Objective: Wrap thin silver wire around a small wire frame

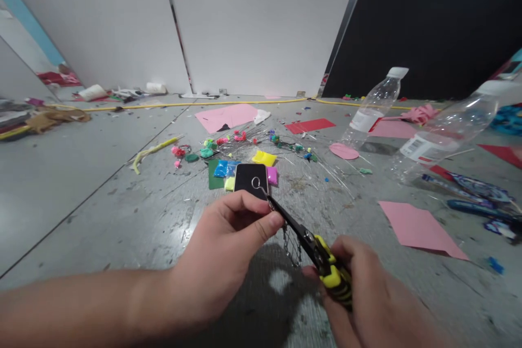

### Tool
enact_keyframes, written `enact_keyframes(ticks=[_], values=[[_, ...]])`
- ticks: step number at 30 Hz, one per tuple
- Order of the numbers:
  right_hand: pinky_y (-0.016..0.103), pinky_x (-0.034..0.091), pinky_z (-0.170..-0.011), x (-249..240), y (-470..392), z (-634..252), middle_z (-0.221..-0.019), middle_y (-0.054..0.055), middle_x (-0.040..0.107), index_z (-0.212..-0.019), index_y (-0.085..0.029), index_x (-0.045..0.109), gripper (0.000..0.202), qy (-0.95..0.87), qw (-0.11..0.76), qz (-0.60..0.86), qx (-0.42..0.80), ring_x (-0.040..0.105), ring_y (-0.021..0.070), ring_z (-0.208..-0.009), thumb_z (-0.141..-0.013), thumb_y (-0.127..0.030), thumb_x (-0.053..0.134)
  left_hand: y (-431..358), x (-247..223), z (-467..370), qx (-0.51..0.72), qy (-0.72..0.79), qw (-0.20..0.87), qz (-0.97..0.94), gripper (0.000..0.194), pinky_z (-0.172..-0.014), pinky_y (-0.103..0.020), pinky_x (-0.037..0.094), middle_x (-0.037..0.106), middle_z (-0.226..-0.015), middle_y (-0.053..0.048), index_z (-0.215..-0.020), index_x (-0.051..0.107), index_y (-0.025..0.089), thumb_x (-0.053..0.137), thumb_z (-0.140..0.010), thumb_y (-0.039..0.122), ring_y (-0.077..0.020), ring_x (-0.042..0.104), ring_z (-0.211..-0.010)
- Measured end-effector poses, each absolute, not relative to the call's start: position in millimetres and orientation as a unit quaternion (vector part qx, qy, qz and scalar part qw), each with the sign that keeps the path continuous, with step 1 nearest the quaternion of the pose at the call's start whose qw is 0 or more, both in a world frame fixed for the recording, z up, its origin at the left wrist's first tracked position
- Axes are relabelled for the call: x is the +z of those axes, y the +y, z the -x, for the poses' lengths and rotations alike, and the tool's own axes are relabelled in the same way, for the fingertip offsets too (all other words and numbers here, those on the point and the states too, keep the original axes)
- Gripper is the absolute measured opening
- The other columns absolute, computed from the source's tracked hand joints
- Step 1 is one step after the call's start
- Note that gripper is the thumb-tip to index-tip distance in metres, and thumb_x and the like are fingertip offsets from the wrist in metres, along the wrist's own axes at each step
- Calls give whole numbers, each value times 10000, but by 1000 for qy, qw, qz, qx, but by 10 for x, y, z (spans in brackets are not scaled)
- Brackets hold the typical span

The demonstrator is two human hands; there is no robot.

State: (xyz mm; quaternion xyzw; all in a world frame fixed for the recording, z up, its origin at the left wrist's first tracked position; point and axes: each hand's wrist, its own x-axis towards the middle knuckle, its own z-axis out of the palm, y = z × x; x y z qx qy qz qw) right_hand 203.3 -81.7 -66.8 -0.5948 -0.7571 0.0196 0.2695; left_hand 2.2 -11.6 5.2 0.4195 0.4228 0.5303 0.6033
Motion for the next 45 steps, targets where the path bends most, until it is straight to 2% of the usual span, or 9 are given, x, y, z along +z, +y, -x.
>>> enact_keyframes(ticks=[4,10,18,25,33,35,38,41,45], values=[[359,586,-594,-631,-701,-2108,-984,135,822,-1344,-159,565,364,-776,242,578,75,813,295,-748,-994,-254,528,-97,59,-34,521,453,599,-406,217,-679,-223,547,759,-709,26,-690,703,195,914,-641,176,-129,676,-699],[296,504,-575,-314,-563,-2011,-785,24,773,-869,-253,669,186,-747,237,541,306,720,211,-673,-1002,-276,540,-89,155,-28,516,461,569,-444,189,-617,-196,558,754,-655,30,-655,729,196,915,-635,173,-114,687,-635],[267,499,-604,-344,-574,-1830,-761,9,739,-826,-233,646,73,-637,291,525,483,660,190,-690,-818,-200,711,-140,269,19,506,511,456,-524,136,-575,-255,588,786,-670,-16,-656,797,227,926,-648,272,-189,737,-633],[271,444,-577,-340,-457,-1778,-678,-37,586,-778,-243,525,172,-620,330,497,509,524,146,-599,-857,-267,676,-48,197,6,501,475,529,-494,142,-602,-237,575,771,-679,-6,-681,788,213,919,-655,259,-157,714,-649],[304,446,-549,-428,-267,-2073,-675,10,629,-882,-224,601,261,-620,344,584,395,578,193,-590,-954,-471,555,25,-2,34,512,432,578,-466,214,-644,-219,536,744,-742,8,-826,777,194,941,-690,207,-124,651,-696],[346,502,-649,-474,-173,-2246,-835,73,736,-1093,-198,640,314,-631,326,641,290,684,255,-745,-941,-470,603,38,-34,34,509,421,594,-459,212,-681,-232,544,760,-779,-4,-844,791,193,938,-692,193,-130,661,-726],[423,533,-715,-557,-26,-2475,-1023,161,781,-1464,-158,506,621,-636,284,699,161,740,345,-861,-949,-494,595,49,-58,35,493,407,635,-433,179,-661,-234,521,747,-760,-6,-818,803,196,929,-690,195,-131,646,-706],[494,545,-889,-655,88,-2594,-1245,249,734,-1360,-123,587,497,-685,260,678,64,710,409,-1134,-940,-387,601,52,-60,33,461,412,677,-399,158,-563,-230,441,698,-693,-5,-768,800,196,925,-675,220,-125,589,-622],[542,510,-933,-755,158,-2602,-1101,214,739,-1278,-139,668,398,-692,259,673,32,677,413,-1087,-915,-296,622,50,-66,31,427,406,708,-390,162,-539,-251,406,670,-675,-19,-720,803,183,941,-653,235,-124,565,-585]])
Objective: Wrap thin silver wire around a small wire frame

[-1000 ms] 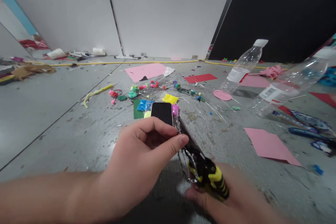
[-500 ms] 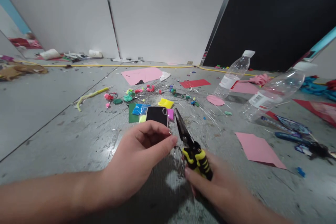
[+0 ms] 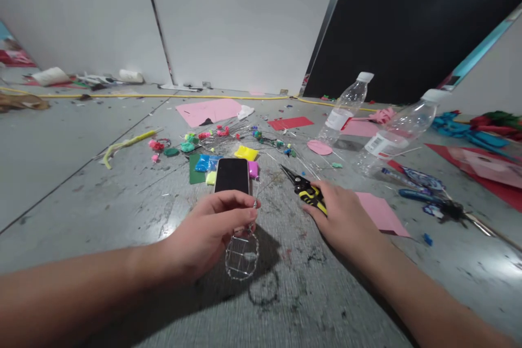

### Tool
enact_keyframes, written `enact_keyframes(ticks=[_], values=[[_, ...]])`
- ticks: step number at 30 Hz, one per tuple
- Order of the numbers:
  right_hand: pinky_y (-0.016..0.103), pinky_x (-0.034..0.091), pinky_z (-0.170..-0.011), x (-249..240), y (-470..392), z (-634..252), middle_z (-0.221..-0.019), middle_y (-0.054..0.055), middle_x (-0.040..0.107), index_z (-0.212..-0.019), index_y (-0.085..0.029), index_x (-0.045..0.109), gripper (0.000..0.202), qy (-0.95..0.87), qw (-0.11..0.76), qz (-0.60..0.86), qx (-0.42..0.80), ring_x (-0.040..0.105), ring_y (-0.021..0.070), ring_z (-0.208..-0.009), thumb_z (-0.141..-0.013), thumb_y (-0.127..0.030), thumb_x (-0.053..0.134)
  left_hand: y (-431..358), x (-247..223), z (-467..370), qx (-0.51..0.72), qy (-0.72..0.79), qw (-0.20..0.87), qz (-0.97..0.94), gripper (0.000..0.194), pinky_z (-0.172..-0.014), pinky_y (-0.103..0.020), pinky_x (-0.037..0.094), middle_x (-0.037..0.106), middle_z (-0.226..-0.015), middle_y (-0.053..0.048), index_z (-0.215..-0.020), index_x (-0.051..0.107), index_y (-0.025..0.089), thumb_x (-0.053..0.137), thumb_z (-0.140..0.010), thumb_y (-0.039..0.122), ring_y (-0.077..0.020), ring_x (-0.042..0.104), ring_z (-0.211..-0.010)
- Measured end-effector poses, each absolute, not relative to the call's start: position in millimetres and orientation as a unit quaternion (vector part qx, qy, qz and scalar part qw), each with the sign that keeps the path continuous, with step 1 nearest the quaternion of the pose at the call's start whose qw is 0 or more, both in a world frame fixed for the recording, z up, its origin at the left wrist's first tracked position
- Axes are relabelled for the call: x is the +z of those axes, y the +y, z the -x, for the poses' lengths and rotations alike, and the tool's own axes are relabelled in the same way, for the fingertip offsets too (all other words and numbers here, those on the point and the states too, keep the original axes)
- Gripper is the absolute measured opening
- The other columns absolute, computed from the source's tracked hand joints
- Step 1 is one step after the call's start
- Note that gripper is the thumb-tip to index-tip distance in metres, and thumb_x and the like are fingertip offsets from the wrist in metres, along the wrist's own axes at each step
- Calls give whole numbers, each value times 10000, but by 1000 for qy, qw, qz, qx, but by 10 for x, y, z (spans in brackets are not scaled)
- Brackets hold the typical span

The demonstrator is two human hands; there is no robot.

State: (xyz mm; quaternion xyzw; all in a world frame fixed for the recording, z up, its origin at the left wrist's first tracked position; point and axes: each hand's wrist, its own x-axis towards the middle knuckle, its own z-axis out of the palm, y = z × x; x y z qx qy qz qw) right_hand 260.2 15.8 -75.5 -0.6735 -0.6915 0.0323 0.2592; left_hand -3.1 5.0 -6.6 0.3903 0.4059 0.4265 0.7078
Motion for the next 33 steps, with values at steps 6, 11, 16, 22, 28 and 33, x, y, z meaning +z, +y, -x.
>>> enact_keyframes(ticks=[6,11,16,22,28,33], values=[[624,484,-955,-503,65,-2461,-1170,266,670,-1175,-122,723,374,-688,313,655,18,609,444,-1138,-955,-365,543,73,-108,61,393,409,702,-431,223,-592,-268,476,719,-735,0,-828,839,192,968,-663,269,-114,607,-574],[331,537,-698,42,-86,-2161,-914,68,735,-1234,-193,688,379,-743,326,517,273,680,214,-802,-1071,-438,449,103,-95,72,365,412,682,-480,284,-616,-250,482,783,-756,-30,-954,845,162,943,-688,148,-134,661,-644],[281,390,-570,49,-2,-1987,-662,-18,613,-820,-207,695,206,-736,344,492,312,518,141,-607,-975,-291,590,153,-86,88,443,429,621,-484,334,-674,-287,562,817,-876,-49,-1015,788,194,936,-716,176,-175,722,-734],[279,411,-544,-259,66,-2062,-671,-8,616,-854,-202,682,259,-682,438,499,306,520,144,-584,-1006,-380,571,200,-112,79,429,453,619,-478,221,-615,-293,543,749,-719,-44,-880,808,180,938,-728,272,-171,669,-627],[313,474,-707,-370,38,-2075,-773,22,707,-823,-201,710,197,-750,397,442,291,627,175,-732,-975,-278,611,210,-86,76,401,466,523,-590,104,-560,-277,441,700,-632,1,-746,783,218,862,-763,283,-164,591,-567],[291,451,-700,-385,-45,-2076,-775,30,723,-853,-184,722,255,-797,340,416,276,633,167,-728,-1032,-258,556,180,-138,72,373,468,487,-636,109,-636,-312,481,776,-730,-59,-762,803,217,834,-802,313,-221,658,-689]])
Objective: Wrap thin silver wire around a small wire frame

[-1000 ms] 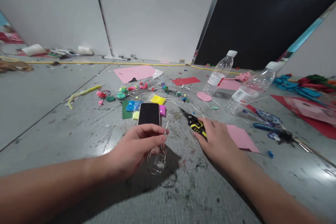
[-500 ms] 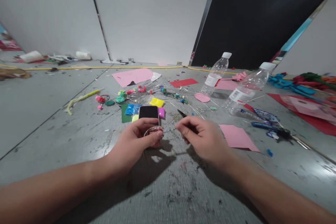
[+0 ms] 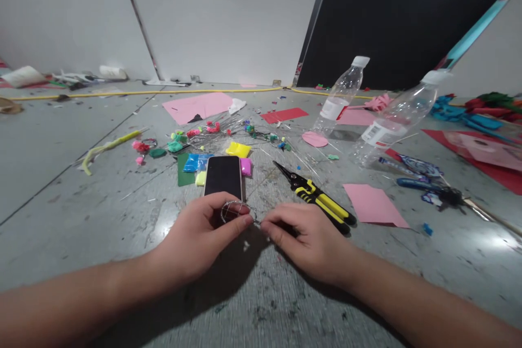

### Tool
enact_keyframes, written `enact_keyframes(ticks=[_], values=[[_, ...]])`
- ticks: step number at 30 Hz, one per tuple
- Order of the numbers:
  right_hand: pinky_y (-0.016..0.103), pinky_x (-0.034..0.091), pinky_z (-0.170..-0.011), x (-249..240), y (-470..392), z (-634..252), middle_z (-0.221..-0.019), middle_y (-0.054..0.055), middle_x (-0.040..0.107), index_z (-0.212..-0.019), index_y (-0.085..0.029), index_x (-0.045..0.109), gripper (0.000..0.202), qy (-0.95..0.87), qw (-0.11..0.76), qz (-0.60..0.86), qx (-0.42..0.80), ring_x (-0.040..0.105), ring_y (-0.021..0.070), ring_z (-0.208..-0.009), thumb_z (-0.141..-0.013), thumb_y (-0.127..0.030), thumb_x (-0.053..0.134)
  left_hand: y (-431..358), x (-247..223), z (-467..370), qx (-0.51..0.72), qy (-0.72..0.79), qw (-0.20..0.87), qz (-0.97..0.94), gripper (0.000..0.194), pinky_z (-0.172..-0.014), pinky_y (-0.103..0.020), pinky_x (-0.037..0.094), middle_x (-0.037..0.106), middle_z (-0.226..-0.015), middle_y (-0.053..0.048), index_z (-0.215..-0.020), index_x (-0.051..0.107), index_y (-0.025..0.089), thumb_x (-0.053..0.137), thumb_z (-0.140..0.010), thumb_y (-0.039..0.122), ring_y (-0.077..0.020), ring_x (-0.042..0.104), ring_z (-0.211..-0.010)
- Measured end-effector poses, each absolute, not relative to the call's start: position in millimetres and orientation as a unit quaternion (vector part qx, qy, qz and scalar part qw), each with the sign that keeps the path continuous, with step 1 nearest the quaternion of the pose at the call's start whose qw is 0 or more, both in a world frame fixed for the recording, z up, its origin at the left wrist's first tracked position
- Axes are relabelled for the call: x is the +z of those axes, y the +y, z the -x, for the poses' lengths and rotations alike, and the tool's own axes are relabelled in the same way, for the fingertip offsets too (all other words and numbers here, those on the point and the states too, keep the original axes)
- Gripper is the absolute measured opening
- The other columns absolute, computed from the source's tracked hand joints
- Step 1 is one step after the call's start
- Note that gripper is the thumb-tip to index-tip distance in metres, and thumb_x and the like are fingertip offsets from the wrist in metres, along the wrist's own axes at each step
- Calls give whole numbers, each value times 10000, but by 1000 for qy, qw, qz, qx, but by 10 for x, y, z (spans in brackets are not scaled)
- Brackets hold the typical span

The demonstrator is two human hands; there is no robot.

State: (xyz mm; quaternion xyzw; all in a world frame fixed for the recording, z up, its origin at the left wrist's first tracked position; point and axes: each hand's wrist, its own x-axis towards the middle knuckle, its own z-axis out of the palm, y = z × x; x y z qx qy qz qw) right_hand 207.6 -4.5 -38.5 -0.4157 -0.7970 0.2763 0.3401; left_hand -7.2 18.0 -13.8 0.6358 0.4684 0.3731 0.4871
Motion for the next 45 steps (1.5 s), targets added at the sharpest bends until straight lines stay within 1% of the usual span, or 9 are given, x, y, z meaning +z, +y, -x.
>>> enact_keyframes(ticks=[4,10,15,23,28,33,36,38,45], values=[[271,417,-654,-387,-94,-2081,-723,10,674,-818,-183,694,243,-799,343,418,265,595,153,-678,-1020,-235,571,181,-154,67,361,471,480,-646,140,-647,-317,500,790,-756,-64,-788,796,211,825,-805,347,-229,679,-707],[255,424,-659,-440,-12,-2116,-746,4,693,-855,-187,691,225,-802,375,377,270,601,142,-682,-1042,-240,579,218,-137,104,340,455,492,-660,135,-615,-282,524,775,-730,-6,-806,776,209,788,-783,342,-188,677,-677],[247,421,-656,-425,-37,-2126,-745,4,687,-847,-175,689,234,-803,366,384,271,604,136,-687,-1047,-240,586,194,-101,110,354,461,450,-678,120,-620,-253,537,767,-710,6,-782,773,206,749,-804,322,-159,685,-670],[240,436,-675,-412,-35,-2134,-759,2,698,-880,-168,710,229,-799,387,366,277,612,127,-697,-1060,-231,584,217,-54,103,363,452,474,-663,86,-588,-221,534,752,-677,21,-744,769,211,778,-767,294,-135,675,-632],[241,435,-656,-419,-74,-2109,-732,3,668,-845,-162,697,223,-800,397,371,256,599,129,-676,-1035,-232,603,189,-72,98,372,462,446,-670,79,-598,-213,548,766,-684,19,-756,779,219,785,-771,296,-136,689,-646],[255,442,-689,-397,-93,-2104,-778,11,681,-882,-172,696,220,-805,368,377,272,608,141,-720,-1054,-237,575,148,-89,95,380,468,464,-649,67,-598,-220,564,781,-708,15,-785,785,228,787,-767,293,-143,703,-648],[261,430,-682,-384,-94,-2095,-760,8,656,-850,-174,675,248,-808,357,382,271,590,143,-712,-1058,-242,559,149,-74,95,378,472,449,-658,76,-610,-227,565,789,-716,4,-780,790,225,778,-771,299,-150,710,-664],[264,415,-664,-385,-99,-2087,-732,3,628,-818,-175,655,265,-811,357,384,261,569,143,-690,-1053,-242,551,157,-57,94,369,474,444,-665,93,-599,-223,553,775,-695,3,-754,782,218,782,-766,311,-147,696,-651],[257,407,-665,-388,-116,-2088,-752,2,636,-851,-173,665,232,-809,350,381,278,562,136,-694,-1046,-225,549,173,-47,93,352,473,479,-650,129,-571,-217,511,739,-667,10,-729,758,204,792,-750,327,-134,653,-624]])
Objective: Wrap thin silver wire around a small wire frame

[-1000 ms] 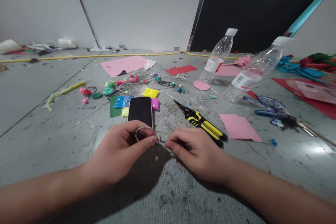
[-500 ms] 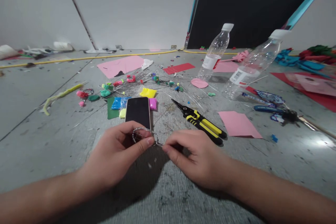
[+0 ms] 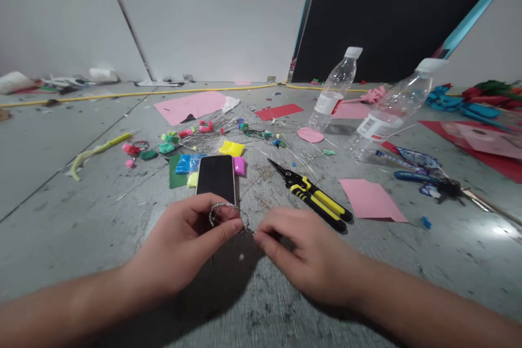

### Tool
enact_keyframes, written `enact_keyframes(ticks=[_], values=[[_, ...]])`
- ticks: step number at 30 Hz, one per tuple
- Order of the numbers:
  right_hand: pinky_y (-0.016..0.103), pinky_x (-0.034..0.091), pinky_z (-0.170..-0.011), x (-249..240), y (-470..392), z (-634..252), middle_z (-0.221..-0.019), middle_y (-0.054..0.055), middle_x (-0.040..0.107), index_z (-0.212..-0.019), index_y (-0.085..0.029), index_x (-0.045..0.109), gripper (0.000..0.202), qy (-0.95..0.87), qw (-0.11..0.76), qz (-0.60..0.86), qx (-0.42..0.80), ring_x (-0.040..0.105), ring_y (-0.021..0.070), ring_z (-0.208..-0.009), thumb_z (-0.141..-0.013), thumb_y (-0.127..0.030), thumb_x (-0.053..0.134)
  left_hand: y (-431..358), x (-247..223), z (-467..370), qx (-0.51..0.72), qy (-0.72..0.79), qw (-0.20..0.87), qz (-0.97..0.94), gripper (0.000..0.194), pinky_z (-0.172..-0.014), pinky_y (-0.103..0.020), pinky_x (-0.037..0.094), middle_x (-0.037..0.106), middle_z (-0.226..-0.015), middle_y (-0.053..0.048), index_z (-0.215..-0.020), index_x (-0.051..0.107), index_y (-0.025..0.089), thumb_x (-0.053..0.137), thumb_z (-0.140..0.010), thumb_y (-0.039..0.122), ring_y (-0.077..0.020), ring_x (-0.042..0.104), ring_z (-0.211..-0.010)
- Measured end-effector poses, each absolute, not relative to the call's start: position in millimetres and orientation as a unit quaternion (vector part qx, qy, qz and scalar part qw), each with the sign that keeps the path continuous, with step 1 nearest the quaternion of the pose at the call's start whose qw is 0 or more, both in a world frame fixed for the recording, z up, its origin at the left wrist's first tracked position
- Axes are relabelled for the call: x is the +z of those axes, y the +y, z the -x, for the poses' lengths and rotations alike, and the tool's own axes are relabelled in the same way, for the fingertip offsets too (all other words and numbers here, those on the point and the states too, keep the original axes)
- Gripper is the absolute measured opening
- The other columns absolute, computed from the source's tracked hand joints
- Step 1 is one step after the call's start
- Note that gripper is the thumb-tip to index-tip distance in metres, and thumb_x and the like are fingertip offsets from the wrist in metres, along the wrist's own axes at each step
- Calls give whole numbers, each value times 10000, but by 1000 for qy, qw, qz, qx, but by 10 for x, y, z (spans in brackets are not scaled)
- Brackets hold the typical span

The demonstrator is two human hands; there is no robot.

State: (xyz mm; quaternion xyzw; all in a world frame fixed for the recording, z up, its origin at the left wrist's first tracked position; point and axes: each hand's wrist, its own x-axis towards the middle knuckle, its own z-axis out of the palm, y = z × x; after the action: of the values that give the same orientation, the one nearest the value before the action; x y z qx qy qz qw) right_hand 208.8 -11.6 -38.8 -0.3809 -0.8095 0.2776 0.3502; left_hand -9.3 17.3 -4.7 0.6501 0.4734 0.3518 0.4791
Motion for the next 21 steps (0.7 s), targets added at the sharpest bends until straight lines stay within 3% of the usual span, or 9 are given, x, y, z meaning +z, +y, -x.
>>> enact_keyframes(ticks=[8,13,17,19,21], values=[[259,415,-665,-426,-57,-2084,-719,-2,635,-812,-177,659,230,-800,343,397,291,582,139,-687,-1015,-231,564,223,-118,82,371,465,546,-590,231,-641,-273,580,774,-759,2,-892,772,210,888,-708,288,-169,702,-701],[261,430,-650,-425,-36,-2114,-741,1,655,-835,-188,658,210,-792,403,396,232,591,144,-685,-1022,-227,570,222,-149,150,415,450,481,-628,93,-733,-310,650,825,-869,-29,-916,824,242,811,-838,291,-189,764,-788],[267,459,-671,-447,-11,-2133,-778,13,698,-877,-188,676,184,-789,439,392,177,624,151,-707,-1042,-221,600,255,-166,193,448,443,401,-665,72,-848,-354,668,827,-1147,-73,-924,807,251,749,-882,250,-238,779,-1046],[270,476,-698,-461,-6,-2135,-814,26,722,-916,-182,692,140,-783,459,390,155,644,155,-736,-1036,-206,623,260,-183,194,443,433,407,-671,83,-825,-350,672,805,-1224,-92,-945,773,242,725,-881,219,-232,786,-1024],[271,478,-707,-468,-6,-2135,-832,34,727,-939,-178,699,112,-782,467,385,147,649,156,-751,-1027,-194,631,240,-215,194,434,415,447,-663,224,-769,-344,680,803,-1231,-95,-1055,717,252,698,-851,161,-219,801,-935]])
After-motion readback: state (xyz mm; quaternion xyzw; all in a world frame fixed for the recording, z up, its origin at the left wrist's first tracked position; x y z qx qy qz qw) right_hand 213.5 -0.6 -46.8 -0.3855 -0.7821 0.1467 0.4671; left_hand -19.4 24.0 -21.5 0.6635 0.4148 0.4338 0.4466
